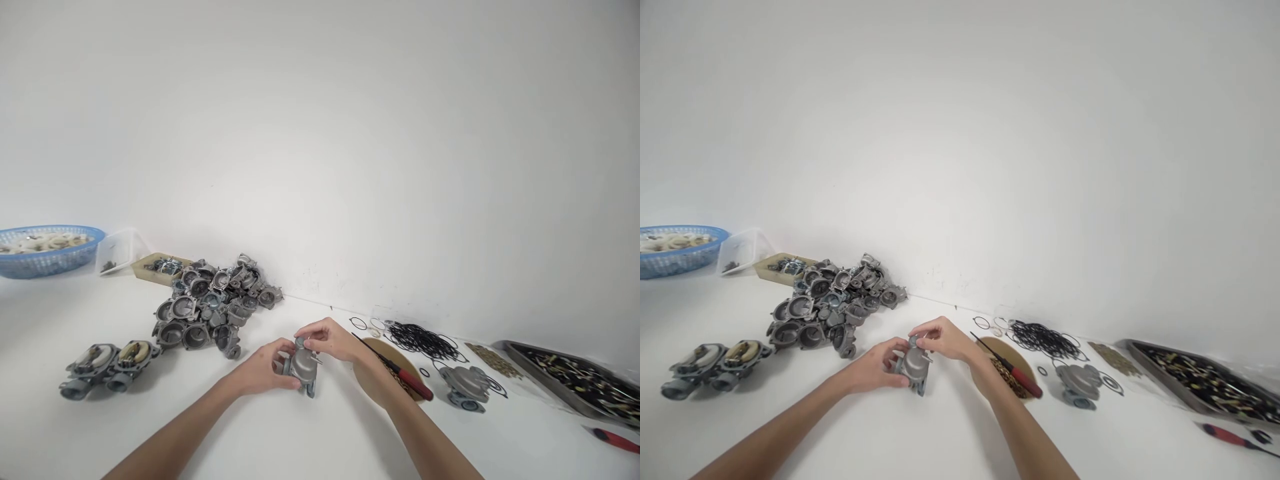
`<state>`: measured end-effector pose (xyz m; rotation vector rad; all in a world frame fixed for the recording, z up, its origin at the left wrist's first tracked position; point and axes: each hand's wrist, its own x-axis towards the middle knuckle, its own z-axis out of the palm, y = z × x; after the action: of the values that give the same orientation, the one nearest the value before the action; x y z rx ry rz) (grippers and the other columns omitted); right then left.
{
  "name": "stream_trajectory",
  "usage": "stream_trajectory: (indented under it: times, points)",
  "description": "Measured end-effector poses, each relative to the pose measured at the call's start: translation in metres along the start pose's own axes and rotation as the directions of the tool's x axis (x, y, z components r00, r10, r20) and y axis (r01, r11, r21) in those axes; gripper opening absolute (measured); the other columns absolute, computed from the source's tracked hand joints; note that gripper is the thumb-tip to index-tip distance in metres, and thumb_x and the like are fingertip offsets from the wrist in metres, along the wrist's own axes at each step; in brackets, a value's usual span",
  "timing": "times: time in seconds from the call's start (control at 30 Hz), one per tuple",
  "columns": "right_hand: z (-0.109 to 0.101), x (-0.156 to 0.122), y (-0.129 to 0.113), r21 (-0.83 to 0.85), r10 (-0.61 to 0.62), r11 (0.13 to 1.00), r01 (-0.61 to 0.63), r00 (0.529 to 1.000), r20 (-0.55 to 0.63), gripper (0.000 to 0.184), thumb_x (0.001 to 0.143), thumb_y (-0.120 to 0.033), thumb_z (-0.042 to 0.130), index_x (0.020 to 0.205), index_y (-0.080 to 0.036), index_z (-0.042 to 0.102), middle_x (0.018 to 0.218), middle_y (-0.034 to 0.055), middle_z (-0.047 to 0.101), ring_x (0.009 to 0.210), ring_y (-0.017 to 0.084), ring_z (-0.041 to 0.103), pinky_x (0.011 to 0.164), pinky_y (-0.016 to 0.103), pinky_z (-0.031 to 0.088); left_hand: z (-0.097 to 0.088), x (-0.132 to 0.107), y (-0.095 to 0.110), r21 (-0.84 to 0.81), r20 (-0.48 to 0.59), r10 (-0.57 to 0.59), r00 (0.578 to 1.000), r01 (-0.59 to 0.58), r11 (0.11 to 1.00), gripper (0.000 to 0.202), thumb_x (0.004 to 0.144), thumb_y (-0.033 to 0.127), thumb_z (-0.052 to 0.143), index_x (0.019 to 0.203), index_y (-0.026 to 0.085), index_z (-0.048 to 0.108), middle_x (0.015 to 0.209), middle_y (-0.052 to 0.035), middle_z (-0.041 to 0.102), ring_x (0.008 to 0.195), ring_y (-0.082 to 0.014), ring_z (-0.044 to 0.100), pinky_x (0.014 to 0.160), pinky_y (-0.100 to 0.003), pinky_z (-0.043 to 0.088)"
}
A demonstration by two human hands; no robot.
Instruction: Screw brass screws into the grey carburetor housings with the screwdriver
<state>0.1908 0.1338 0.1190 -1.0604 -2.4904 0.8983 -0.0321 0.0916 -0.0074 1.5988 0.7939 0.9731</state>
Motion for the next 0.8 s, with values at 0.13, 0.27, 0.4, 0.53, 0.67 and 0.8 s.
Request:
stream_trajectory:
  times: [0.13, 0.27, 0.4, 0.53, 0.67, 0.8]
  points:
    - [-0.011, -0.017, -0.006, -0.107, 0.042, 0.993, -0.045, 0.999, -0.032, 0.048, 0.095, -0.056, 0.066, 0.129, -0.025, 0.079, 0.123, 0.0102, 0.08, 0.097, 0.025, 0.076, 0.085, 0.036, 0.061, 0.004, -0.002, -0.005, -0.013, -0.042, -0.032, 0.999, 0.031, 0.999, 0.102, 0.066, 0.038, 0.103, 0.153, 0.025, 0.051, 0.143, -0.0171, 0.065, 0.118, -0.035, 0.067, 0.095, -0.044, 0.05]
    - [-0.041, -0.05, 0.003, -0.262, 0.123, 0.952, -0.158, 0.982, -0.146, 0.041, 0.099, -0.055, 0.059, 0.118, -0.025, 0.08, 0.126, 0.0113, 0.078, 0.103, 0.027, 0.075, 0.09, 0.038, 0.059, 0.01, -0.005, -0.009, -0.005, -0.082, -0.073, 0.994, 0.073, 0.997, 0.107, 0.066, 0.037, 0.101, 0.158, 0.027, 0.049, 0.146, -0.0158, 0.063, 0.115, -0.0344, 0.065, 0.095, -0.044, 0.049]
    - [-0.071, -0.104, 0.03, -0.406, 0.247, 0.835, -0.372, 0.912, -0.328, 0.034, 0.096, -0.052, 0.059, 0.082, -0.023, 0.073, 0.104, 0.0118, 0.079, 0.099, 0.032, 0.072, 0.087, 0.043, 0.055, 0.014, -0.008, -0.008, 0.011, -0.088, -0.117, 0.989, 0.118, 0.993, 0.101, 0.068, 0.037, 0.098, 0.158, 0.026, 0.053, 0.148, -0.013, 0.062, 0.116, -0.0341, 0.064, 0.098, -0.044, 0.049]
    - [-0.074, -0.157, 0.063, -0.427, 0.37, 0.704, -0.568, 0.806, -0.462, 0.032, 0.087, -0.056, 0.065, 0.085, -0.024, 0.069, 0.1, 0.012, 0.077, 0.09, 0.034, 0.071, 0.075, 0.042, 0.053, 0.017, -0.012, -0.005, 0.085, -0.139, -0.145, 0.98, 0.158, 0.984, 0.096, 0.068, 0.039, 0.095, 0.154, 0.023, 0.057, 0.147, -0.0123, 0.063, 0.111, -0.0325, 0.064, 0.099, -0.043, 0.051]
    - [-0.059, -0.18, 0.083, -0.424, 0.392, 0.709, -0.564, 0.814, -0.428, 0.034, 0.088, -0.06, 0.067, 0.089, -0.028, 0.077, 0.097, 0.0079, 0.078, 0.08, 0.027, 0.072, 0.07, 0.036, 0.053, 0.018, -0.015, -0.008, 0.093, -0.127, -0.152, 0.98, 0.164, 0.982, 0.094, 0.067, 0.041, 0.093, 0.152, 0.024, 0.056, 0.146, -0.012, 0.063, 0.114, -0.0333, 0.064, 0.098, -0.041, 0.053]
    - [-0.053, -0.179, 0.089, -0.459, 0.248, 0.726, -0.512, 0.818, -0.519, 0.026, 0.089, -0.052, 0.069, 0.079, -0.029, 0.079, 0.079, 0.0057, 0.075, 0.065, 0.025, 0.068, 0.059, 0.036, 0.048, 0.016, -0.019, -0.011, 0.06, -0.079, -0.178, 0.981, 0.183, 0.981, 0.093, 0.067, 0.039, 0.093, 0.15, 0.028, 0.052, 0.142, -0.0098, 0.065, 0.115, -0.0332, 0.064, 0.102, -0.043, 0.053]
